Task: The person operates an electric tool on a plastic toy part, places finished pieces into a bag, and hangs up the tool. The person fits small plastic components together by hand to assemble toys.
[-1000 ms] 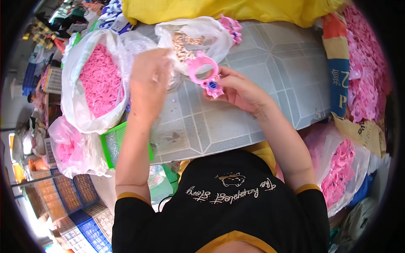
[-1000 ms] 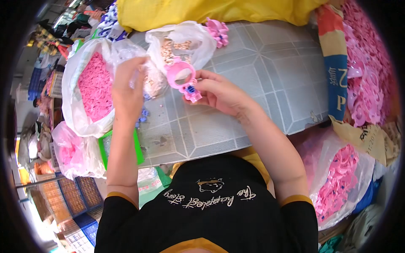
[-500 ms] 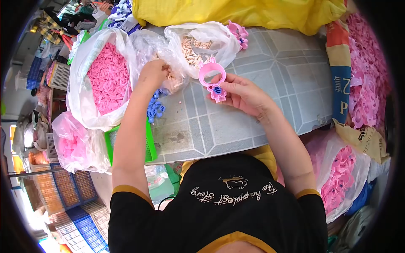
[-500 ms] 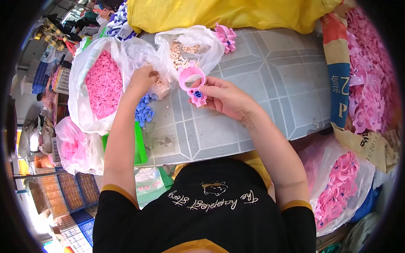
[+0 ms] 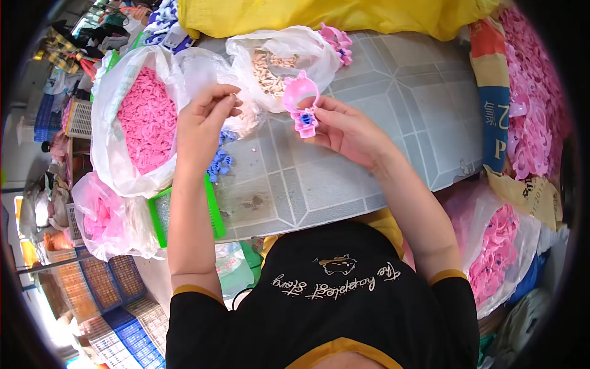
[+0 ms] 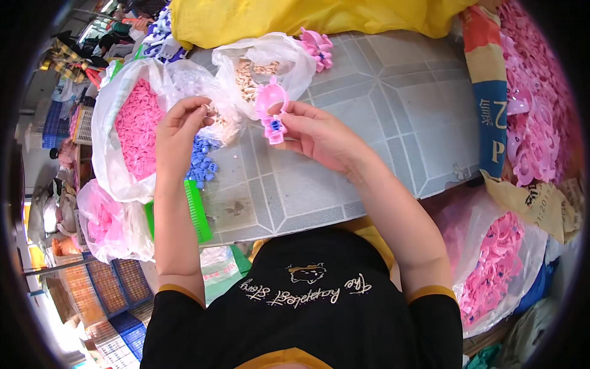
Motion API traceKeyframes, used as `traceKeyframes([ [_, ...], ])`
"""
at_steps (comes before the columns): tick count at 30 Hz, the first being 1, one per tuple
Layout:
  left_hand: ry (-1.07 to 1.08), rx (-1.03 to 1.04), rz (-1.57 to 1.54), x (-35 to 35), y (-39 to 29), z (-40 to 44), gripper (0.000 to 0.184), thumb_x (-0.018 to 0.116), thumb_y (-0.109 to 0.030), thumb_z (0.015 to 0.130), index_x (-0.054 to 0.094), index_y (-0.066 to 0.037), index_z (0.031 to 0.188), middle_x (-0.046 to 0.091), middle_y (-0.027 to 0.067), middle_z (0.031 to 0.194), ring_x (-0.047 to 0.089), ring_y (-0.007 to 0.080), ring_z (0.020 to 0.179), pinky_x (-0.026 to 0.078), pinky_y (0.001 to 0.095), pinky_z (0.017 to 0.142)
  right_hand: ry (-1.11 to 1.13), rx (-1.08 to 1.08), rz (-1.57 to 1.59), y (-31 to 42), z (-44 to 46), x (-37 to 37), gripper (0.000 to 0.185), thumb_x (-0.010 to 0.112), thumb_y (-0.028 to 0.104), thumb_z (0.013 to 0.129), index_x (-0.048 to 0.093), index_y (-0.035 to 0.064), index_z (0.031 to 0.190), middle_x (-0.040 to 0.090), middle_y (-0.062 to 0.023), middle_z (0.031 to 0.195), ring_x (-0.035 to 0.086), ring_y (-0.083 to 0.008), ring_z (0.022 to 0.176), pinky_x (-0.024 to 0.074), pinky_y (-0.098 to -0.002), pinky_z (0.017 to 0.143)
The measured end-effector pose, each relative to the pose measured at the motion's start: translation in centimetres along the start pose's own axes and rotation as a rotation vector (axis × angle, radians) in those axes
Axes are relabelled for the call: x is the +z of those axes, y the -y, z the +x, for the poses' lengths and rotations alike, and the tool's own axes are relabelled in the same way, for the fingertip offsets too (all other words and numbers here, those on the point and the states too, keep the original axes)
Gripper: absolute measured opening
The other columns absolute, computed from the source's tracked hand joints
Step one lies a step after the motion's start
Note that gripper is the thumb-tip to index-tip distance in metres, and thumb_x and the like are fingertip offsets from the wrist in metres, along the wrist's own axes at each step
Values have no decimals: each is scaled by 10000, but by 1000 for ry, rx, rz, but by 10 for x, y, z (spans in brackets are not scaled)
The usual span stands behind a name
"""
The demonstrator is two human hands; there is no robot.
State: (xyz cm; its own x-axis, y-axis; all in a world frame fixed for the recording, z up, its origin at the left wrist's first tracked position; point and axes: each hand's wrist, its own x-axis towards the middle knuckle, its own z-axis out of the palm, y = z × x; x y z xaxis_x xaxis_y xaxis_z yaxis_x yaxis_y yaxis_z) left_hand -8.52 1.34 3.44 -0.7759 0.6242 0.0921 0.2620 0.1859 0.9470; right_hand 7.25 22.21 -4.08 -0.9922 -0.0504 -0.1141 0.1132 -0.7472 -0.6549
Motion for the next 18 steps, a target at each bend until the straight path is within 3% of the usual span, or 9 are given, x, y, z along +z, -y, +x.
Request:
traceKeyframes([
  [6,121,-14,-162,49,-7,-26,137,652,-16,931,651,28,1061,668,65,964,656,127,903,549,273,811,5,-21,42,3,-5,1,333,581,200,1008,522,82,1314,632,-42,1184,643,-133,1054,533,-315,954],
  [9,63,67,-145,59,-5,-26,138,680,-19,918,653,26,1046,670,60,969,653,130,889,532,262,803,-14,-27,18,3,-5,5,364,596,199,1002,501,82,1333,632,-52,1186,644,-145,1057,540,-326,952],
  [12,15,279,97,61,2,-23,142,703,-28,905,662,25,1031,674,53,968,651,131,878,519,253,795,-12,-28,9,3,-5,5,368,604,202,999,499,79,1330,632,-57,1189,644,-148,1063,543,-329,948],
  [15,-3,231,-117,71,3,-26,153,714,-12,887,679,9,1034,679,57,973,652,130,864,518,252,790,7,-39,-14,1,-4,1,419,603,236,1002,466,74,1363,611,-91,1235,642,-192,1103,534,-338,968],
  [18,-35,220,-47,73,-3,-28,163,733,1,858,701,-10,1018,683,63,976,652,127,862,522,260,792,18,-44,-17,-1,-3,0,428,601,247,1003,458,74,1367,604,-98,1247,640,-203,1118,524,-339,983],
])
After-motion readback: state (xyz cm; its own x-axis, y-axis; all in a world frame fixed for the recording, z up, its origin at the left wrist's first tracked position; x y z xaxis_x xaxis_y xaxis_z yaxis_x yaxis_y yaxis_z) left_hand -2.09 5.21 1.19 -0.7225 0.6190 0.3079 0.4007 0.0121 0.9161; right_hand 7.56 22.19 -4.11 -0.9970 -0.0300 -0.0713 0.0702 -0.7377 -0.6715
